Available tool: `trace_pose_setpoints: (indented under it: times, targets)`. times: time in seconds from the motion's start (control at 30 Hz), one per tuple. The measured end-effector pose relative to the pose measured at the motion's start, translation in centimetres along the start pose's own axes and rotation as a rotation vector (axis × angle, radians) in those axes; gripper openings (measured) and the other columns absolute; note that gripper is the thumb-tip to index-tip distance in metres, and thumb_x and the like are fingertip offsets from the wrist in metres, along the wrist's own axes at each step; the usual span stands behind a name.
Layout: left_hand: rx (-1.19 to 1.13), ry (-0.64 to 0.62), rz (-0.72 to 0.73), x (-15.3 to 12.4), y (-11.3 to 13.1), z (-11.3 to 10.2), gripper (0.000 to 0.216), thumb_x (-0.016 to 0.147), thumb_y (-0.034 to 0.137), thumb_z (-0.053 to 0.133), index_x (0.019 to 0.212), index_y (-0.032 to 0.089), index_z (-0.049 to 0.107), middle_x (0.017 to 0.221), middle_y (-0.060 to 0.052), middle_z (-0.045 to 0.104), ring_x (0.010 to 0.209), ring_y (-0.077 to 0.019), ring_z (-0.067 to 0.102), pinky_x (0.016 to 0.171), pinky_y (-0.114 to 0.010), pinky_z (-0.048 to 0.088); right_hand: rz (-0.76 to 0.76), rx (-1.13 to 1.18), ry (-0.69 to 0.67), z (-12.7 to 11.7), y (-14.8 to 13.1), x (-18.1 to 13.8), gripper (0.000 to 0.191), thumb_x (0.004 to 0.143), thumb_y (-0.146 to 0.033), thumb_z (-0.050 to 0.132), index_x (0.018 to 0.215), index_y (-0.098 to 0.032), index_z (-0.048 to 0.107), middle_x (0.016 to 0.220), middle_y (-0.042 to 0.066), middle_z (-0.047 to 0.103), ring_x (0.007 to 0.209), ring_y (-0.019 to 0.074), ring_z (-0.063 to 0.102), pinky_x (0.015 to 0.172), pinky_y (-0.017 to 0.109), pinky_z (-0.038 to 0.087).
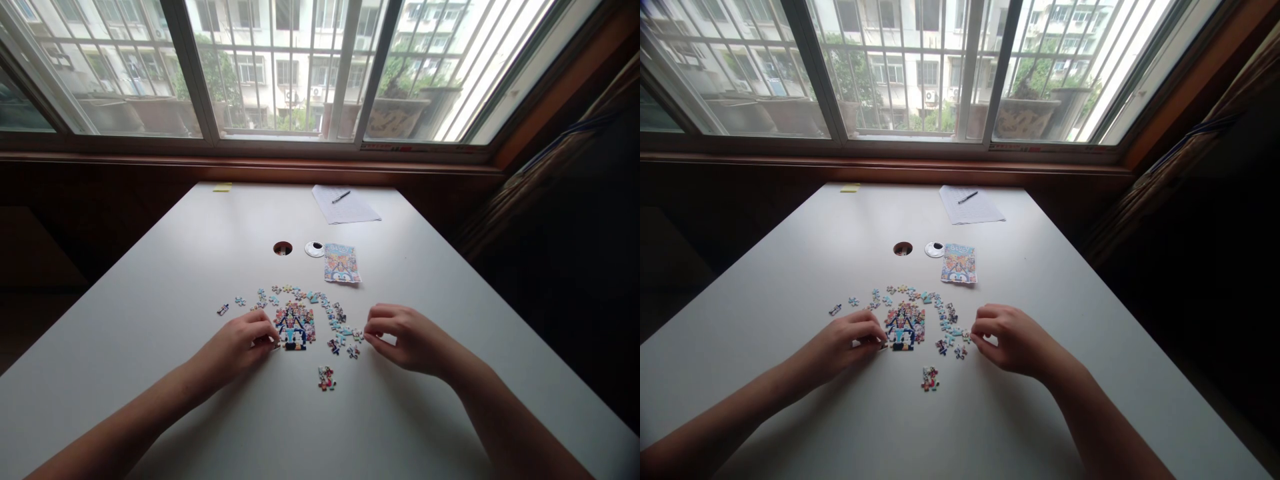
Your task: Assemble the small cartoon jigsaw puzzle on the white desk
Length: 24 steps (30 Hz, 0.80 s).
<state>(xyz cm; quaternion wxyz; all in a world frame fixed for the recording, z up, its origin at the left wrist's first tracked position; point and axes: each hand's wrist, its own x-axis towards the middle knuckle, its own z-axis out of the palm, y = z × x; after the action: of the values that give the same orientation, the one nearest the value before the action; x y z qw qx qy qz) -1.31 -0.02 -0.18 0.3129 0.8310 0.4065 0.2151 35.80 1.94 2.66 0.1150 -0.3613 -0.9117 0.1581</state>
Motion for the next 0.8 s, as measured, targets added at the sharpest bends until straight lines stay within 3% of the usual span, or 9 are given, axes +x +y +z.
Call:
trace_pose_setpoints:
  times: [0.6,0.8]
  targets:
    - [0.087,-0.001,0.019,0.3,0.1,0.6,0.021,0.094,0.015,0.059,0.109,0.023,0.07,0.107,-0.006,0.064,0.087,-0.016,0.063,0.077,-0.028,0.052,-0.153,0.06,0.039,2.5,-1.8,1.2,0.012,0.095,-0.018,0.058,0.096,-0.023,0.069,0.089,0.006,0.067,0.083,0.019,0.058,0.075,0.032,0.046]
    - [0.031,-0.005,-0.016,0.4,0.5,0.3,0.015,0.091,0.013,0.059,0.102,0.021,0.066,0.103,-0.004,0.063,0.084,-0.0145,0.062,0.075,-0.027,0.051,-0.14,0.068,0.024,2.4,-1.6,1.1,0.013,0.095,-0.018,0.057,0.098,-0.022,0.07,0.09,0.006,0.067,0.082,0.0188,0.058,0.076,0.032,0.046]
